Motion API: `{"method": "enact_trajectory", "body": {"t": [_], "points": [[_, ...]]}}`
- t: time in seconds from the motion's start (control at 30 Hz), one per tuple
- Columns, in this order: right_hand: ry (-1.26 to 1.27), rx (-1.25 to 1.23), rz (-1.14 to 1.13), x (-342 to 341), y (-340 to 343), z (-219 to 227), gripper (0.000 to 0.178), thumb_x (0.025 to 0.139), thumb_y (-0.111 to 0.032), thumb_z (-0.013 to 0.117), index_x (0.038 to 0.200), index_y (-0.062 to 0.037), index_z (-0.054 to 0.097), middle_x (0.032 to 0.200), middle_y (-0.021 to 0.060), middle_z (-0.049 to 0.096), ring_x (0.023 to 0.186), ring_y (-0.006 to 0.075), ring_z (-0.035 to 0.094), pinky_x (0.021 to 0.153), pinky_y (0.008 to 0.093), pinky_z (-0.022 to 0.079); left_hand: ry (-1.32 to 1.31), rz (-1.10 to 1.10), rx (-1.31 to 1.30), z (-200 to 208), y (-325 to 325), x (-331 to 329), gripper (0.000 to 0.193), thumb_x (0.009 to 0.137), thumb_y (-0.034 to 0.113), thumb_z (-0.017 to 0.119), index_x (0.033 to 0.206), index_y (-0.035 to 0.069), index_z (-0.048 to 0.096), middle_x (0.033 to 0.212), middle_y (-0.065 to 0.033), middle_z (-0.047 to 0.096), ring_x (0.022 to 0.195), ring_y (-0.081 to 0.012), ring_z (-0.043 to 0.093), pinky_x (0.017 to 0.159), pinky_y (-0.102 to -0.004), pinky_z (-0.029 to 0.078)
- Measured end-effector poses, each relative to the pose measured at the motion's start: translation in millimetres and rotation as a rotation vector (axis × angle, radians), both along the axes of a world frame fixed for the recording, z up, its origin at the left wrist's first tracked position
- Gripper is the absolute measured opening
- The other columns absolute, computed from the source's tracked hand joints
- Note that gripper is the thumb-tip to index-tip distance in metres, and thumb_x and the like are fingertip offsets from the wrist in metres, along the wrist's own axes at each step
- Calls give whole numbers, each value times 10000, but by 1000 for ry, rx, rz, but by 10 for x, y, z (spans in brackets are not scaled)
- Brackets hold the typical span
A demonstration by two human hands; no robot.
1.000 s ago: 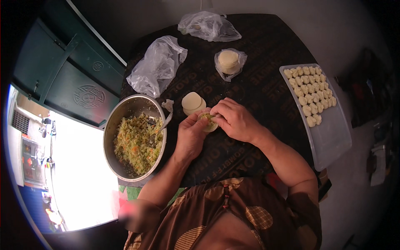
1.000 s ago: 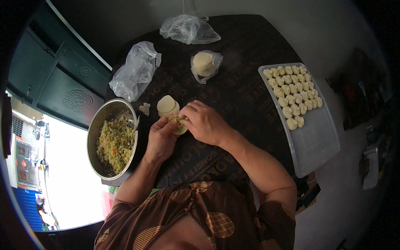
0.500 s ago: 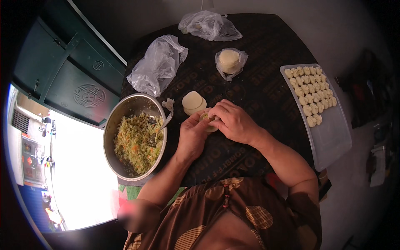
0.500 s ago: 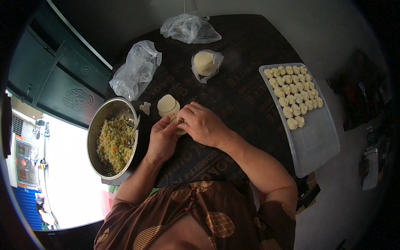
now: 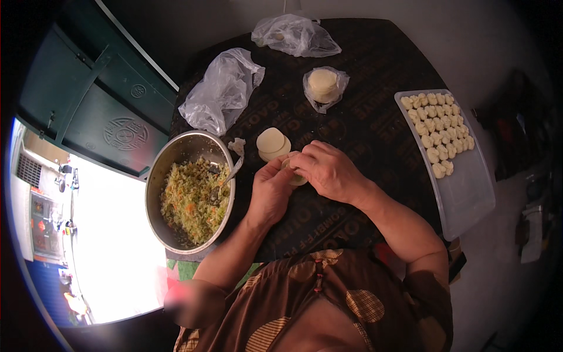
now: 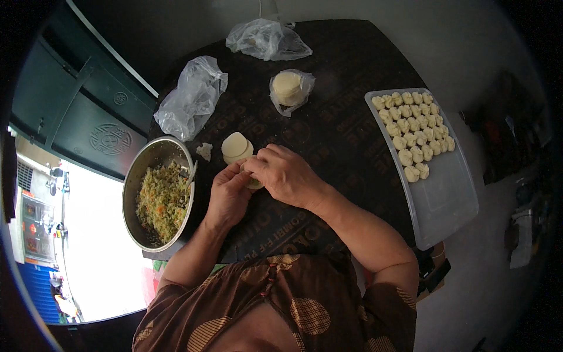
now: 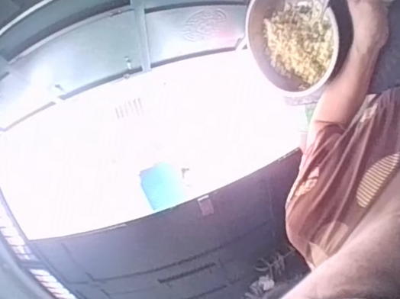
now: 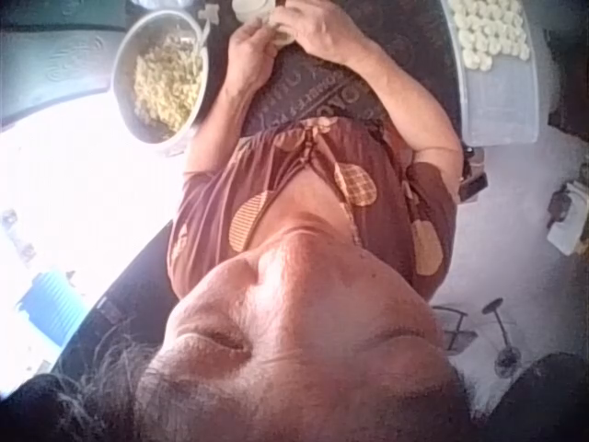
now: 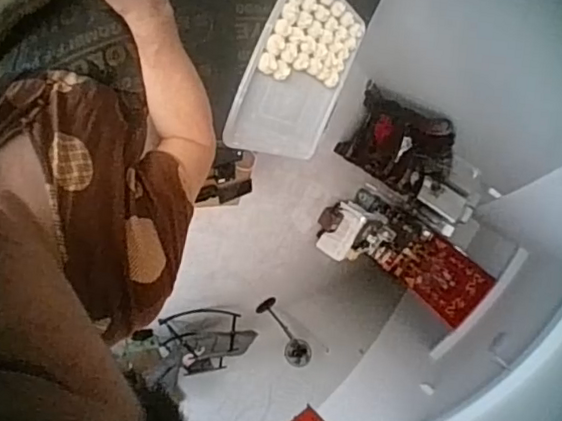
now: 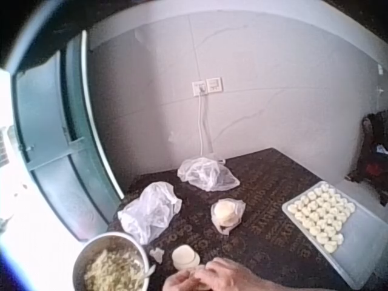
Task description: The person is manually filling and folding dumpling skins to prepare dumplings.
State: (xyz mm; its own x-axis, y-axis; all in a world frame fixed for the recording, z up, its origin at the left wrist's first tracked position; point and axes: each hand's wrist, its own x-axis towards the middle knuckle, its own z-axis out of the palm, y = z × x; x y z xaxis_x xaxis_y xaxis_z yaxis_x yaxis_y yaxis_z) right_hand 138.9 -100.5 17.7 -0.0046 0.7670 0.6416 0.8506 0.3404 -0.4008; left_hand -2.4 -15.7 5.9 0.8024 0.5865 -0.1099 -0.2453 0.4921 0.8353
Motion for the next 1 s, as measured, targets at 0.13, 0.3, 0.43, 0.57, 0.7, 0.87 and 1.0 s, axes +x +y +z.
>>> {"method": "enact_trajectory", "body": {"t": [0.13, 0.3, 0.43, 0.57, 0.7, 0.87, 1.0], "points": [[108, -13, 26, 26, 13, -25, 87, 817, -52, 597, 904, -48, 588, 801, 103, 561, 796, 291, 574, 696, 383, 492, -70, -30, -130, -3, 63, -26, 325, 875, 10, 464, 1182, -68, 535, 1106, -131, 619, 1011, -202, 614, 915, -329, 477], [237, -23, 85, 113, 2, 15, 78, 814, -42, 601, 889, -28, 583, 846, 113, 581, 828, 312, 574, 731, 399, 488, -165, -56, -155, -20, 93, -34, 419, 791, -22, 439, 1199, -63, 526, 1147, -138, 602, 1055, -221, 597, 964, -365, 448], [187, -76, 89, 148, -26, 69, 108, 784, -28, 640, 875, -24, 581, 854, 104, 579, 842, 301, 573, 732, 395, 490, -90, -35, -71, -25, 87, -32, 413, 807, -41, 457, 1216, -53, 518, 1137, -127, 606, 1043, -208, 601, 950, -348, 458], [140, -103, 79, 127, -27, 61, 129, 765, -32, 668, 858, -26, 579, 861, 95, 578, 851, 290, 572, 731, 388, 491, -64, -34, -49, -28, 72, -22, 397, 823, -68, 468, 1216, -46, 521, 1137, -121, 606, 1041, -199, 600, 939, -331, 466], [131, -100, 77, 111, -19, 13, 123, 769, -33, 663, 855, -27, 576, 863, 95, 577, 847, 286, 572, 730, 385, 493, -49, -26, -51, -26, 30, -9, 389, 833, -68, 462, 1218, -45, 519, 1134, -120, 607, 1037, -200, 602, 940, -333, 467], [147, -104, 80, 110, -13, -5, 84, 790, -49, 647, 846, -29, 589, 834, 92, 580, 826, 282, 576, 719, 382, 494, -54, -49, -93, -42, 51, -21, 373, 836, -58, 473, 1204, -49, 530, 1127, -126, 608, 1042, -210, 601, 939, -344, 472], [236, -40, 118, 143, -10, 36, 61, 816, -43, 630, 855, -18, 589, 813, 102, 598, 785, 287, 600, 683, 369, 496, -218, -54, -152, 66, 43, -37, 306, 882, 9, 509, 1179, -57, 539, 1110, -141, 616, 1027, -230, 612, 916, -362, 491]]}}
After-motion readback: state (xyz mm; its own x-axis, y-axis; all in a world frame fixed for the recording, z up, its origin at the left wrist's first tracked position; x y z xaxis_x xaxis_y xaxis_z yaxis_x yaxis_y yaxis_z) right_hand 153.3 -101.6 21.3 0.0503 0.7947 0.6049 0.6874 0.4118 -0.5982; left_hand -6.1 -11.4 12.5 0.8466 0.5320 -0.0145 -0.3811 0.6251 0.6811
